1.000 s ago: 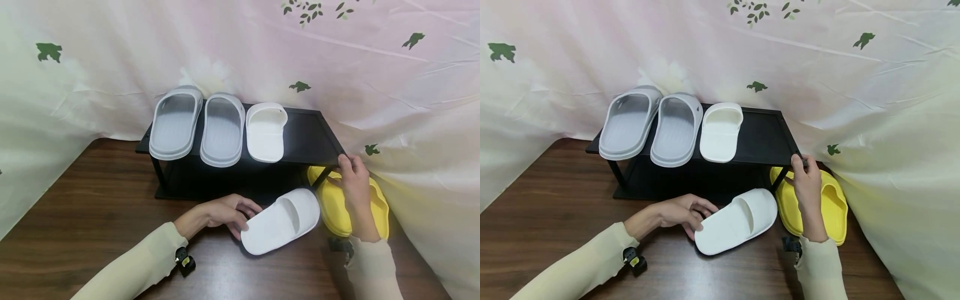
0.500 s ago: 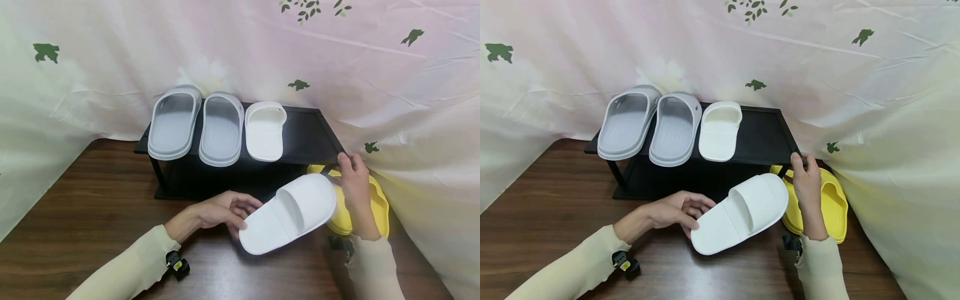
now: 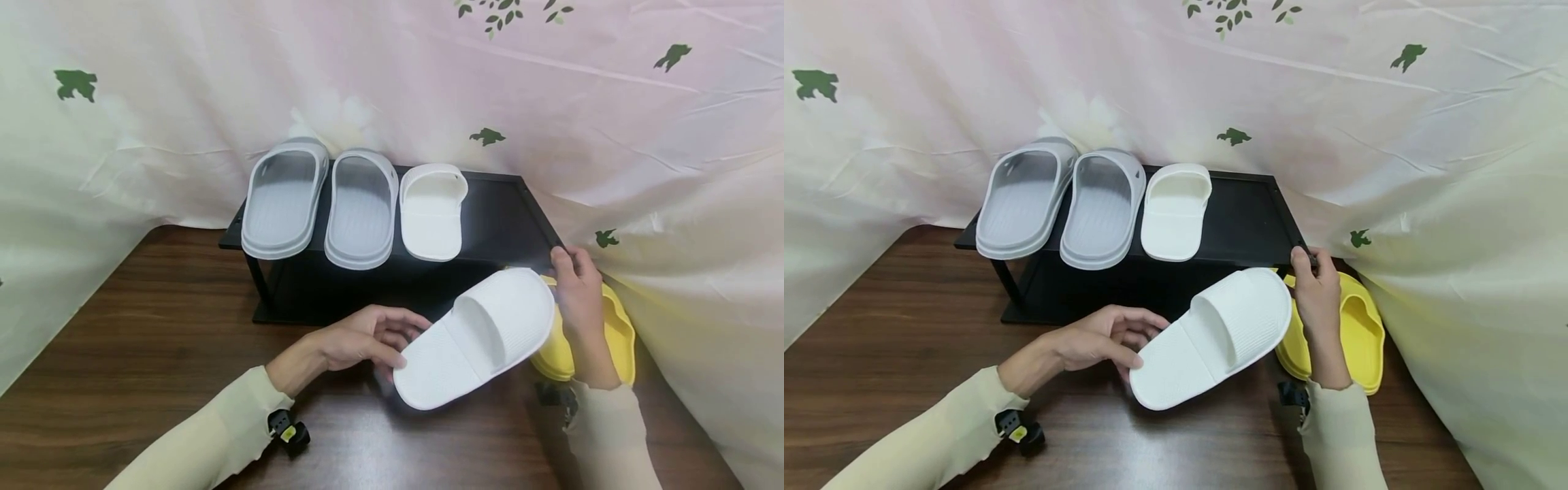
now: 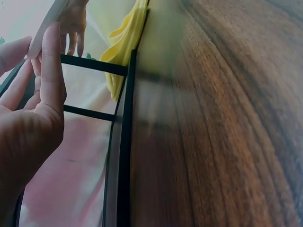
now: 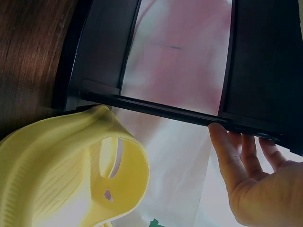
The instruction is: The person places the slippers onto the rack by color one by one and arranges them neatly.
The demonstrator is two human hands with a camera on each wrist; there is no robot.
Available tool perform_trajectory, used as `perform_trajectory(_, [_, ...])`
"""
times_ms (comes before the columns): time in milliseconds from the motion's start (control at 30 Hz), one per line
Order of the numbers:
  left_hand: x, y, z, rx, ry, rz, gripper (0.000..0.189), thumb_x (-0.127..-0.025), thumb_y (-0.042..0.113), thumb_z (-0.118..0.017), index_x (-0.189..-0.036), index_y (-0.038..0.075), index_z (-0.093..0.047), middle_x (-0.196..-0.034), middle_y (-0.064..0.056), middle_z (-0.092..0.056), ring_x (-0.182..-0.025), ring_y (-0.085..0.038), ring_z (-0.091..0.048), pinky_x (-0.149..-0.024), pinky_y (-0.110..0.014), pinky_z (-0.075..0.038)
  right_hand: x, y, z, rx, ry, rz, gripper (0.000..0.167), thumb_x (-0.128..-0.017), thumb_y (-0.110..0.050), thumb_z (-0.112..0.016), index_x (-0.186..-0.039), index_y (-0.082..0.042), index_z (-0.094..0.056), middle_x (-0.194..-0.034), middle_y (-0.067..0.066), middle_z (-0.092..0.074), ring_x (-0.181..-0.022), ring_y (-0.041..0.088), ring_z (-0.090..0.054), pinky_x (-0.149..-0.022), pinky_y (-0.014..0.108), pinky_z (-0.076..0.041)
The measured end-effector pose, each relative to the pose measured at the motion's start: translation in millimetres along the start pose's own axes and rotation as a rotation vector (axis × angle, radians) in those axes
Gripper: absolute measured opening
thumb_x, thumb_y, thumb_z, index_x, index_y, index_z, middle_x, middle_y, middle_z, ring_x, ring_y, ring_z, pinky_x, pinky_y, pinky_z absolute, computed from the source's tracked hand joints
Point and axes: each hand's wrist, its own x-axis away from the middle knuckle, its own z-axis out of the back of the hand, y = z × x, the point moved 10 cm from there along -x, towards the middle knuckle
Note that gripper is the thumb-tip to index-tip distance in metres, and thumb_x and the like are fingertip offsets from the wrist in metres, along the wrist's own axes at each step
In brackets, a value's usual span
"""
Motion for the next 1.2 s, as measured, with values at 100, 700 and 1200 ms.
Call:
perform_trajectory(100, [1.2,1.0,-0.9,-0.002,-0.006,0.003,0.063,-0.083,-0.009,-0.069,-0.142,-0.005,-0.05,-0.117,-0.014,-0.06,-0.094,-0.021,-0.066,-0.061,-0.034,-0.059,0.0,0,0,-0.008,0.004,-0.002,0.027,-0.106,-0.041,-0.048,-0.116,-0.018,-0.058,-0.111,-0.005,-0.056,-0.094,0.003,-0.057,-0.081,0.022,-0.047])
perform_trajectory(700, [-7.3,17.6,-7.3,0.023,0.036,-0.087,0.064,-0.084,-0.008,-0.069,-0.144,-0.003,-0.049,-0.119,-0.015,-0.059,-0.095,-0.022,-0.065,-0.063,-0.035,-0.059,-0.7,-7,4,0.017,0.041,0.095,0.032,-0.107,-0.035,-0.048,-0.119,-0.007,-0.059,-0.106,-0.007,-0.056,-0.103,0.013,-0.048,-0.089,0.025,-0.036])
perform_trajectory(1200, [-25.7,33.6,-14.8,0.134,0.166,-0.165,0.065,-0.085,-0.014,-0.063,-0.146,-0.002,-0.045,-0.122,-0.014,-0.059,-0.091,-0.02,-0.066,-0.066,-0.033,-0.059,1.3,0,1,-0.134,0.0,0.023,0.013,-0.104,-0.031,-0.051,-0.103,-0.024,-0.061,-0.102,-0.006,-0.057,-0.087,0.011,-0.055,-0.064,0.017,-0.051])
